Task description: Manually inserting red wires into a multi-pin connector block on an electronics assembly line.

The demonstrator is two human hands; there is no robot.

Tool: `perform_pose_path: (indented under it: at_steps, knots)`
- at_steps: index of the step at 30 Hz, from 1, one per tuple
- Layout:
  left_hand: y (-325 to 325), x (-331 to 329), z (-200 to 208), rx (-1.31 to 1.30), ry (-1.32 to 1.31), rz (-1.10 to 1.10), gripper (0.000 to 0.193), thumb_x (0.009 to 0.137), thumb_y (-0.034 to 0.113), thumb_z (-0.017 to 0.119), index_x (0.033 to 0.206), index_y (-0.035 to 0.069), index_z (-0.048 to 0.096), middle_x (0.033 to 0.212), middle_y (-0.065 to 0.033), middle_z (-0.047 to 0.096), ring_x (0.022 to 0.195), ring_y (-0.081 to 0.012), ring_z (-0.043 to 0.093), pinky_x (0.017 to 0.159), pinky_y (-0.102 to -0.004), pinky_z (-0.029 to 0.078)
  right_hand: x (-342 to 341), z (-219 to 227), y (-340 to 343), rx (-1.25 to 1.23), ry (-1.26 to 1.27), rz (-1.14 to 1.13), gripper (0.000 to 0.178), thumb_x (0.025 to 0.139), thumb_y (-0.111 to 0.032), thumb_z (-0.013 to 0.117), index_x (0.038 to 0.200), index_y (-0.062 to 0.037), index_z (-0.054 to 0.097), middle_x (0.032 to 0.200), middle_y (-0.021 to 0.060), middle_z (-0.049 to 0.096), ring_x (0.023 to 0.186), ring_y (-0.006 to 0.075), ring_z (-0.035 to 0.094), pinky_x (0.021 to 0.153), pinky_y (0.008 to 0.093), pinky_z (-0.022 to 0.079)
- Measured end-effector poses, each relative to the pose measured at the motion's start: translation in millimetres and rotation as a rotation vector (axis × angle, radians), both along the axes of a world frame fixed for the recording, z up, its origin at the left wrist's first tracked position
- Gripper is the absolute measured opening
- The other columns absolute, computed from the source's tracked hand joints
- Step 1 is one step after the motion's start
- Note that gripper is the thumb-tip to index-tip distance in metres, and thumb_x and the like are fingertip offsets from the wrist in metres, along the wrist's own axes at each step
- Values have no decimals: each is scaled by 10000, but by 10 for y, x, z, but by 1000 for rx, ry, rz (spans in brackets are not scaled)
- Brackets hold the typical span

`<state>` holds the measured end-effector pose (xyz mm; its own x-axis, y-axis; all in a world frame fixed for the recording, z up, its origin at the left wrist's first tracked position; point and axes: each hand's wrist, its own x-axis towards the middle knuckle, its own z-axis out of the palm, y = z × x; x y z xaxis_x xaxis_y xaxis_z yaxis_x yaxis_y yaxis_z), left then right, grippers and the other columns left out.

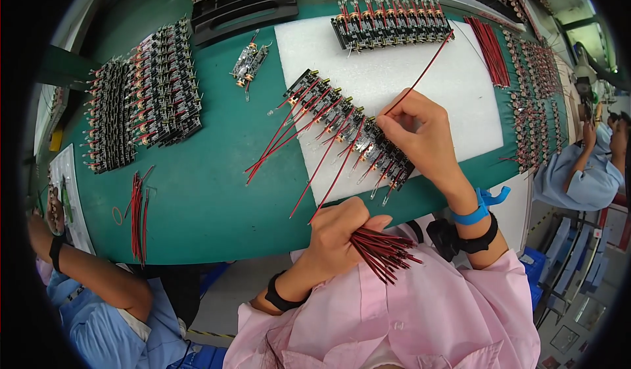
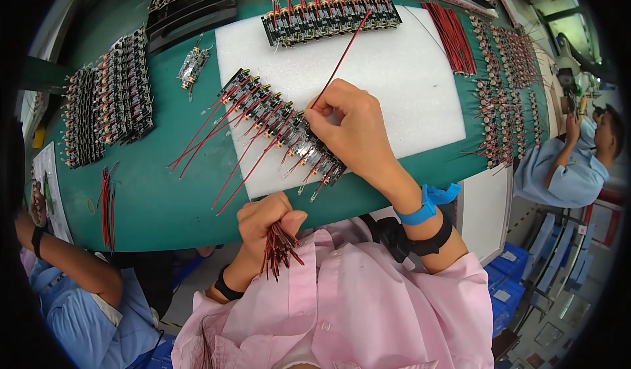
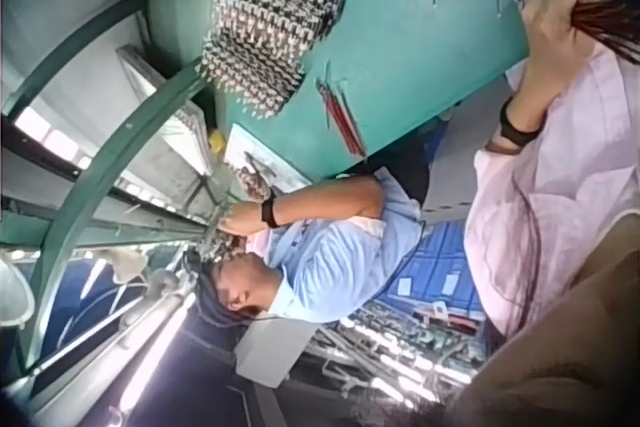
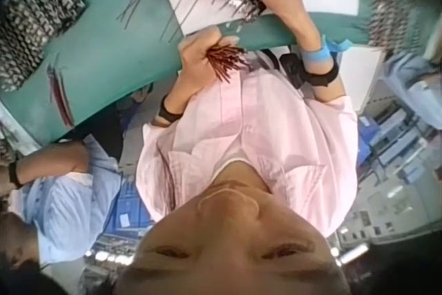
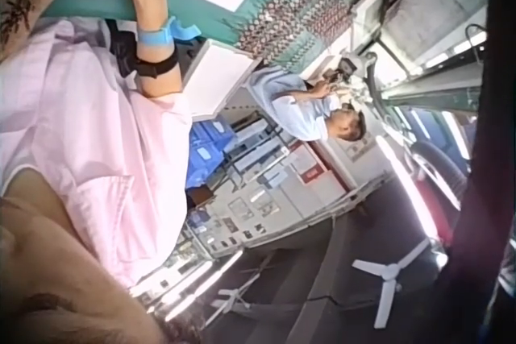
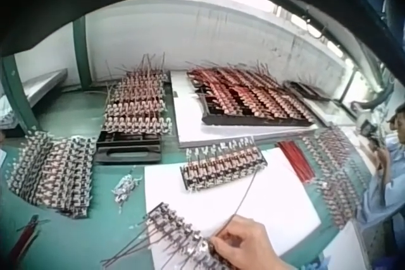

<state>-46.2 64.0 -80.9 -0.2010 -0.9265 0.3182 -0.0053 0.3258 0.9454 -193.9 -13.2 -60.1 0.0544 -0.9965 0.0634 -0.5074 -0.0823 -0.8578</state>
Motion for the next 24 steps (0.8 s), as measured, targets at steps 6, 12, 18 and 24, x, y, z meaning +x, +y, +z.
perform_pose_path:
  at_steps: [6,12,18,24]
  knots:
    - [7,7,9,-1,-11,-1,344,660,40,631,534,20,312,485,-70,273,383,-191,269,360,-306,220,8,-9,0,-35,28,1,55,653,-31,580,643,9,544,626,19,485,529,73,408,477,201,325]
    - [2,5,25,7,-13,-1,341,659,30,627,536,20,309,490,-70,270,389,-190,261,363,-308,215,11,-11,-6,-87,55,-6,56,627,-16,565,627,21,523,595,64,486,494,125,449,458,231,361]
    - [0,11,26,5,-24,-3,340,659,29,626,538,20,309,496,-72,270,394,-190,259,363,-308,214,25,-2,-1,-86,73,-12,66,623,-17,565,615,18,509,595,66,484,504,132,455,463,238,366]
    - [-4,16,21,-7,-25,-15,338,658,31,629,542,19,312,499,-73,269,397,-192,259,360,-306,213,39,23,2,-87,110,-3,68,621,-20,568,610,4,505,602,75,488,524,171,477,490,267,374]
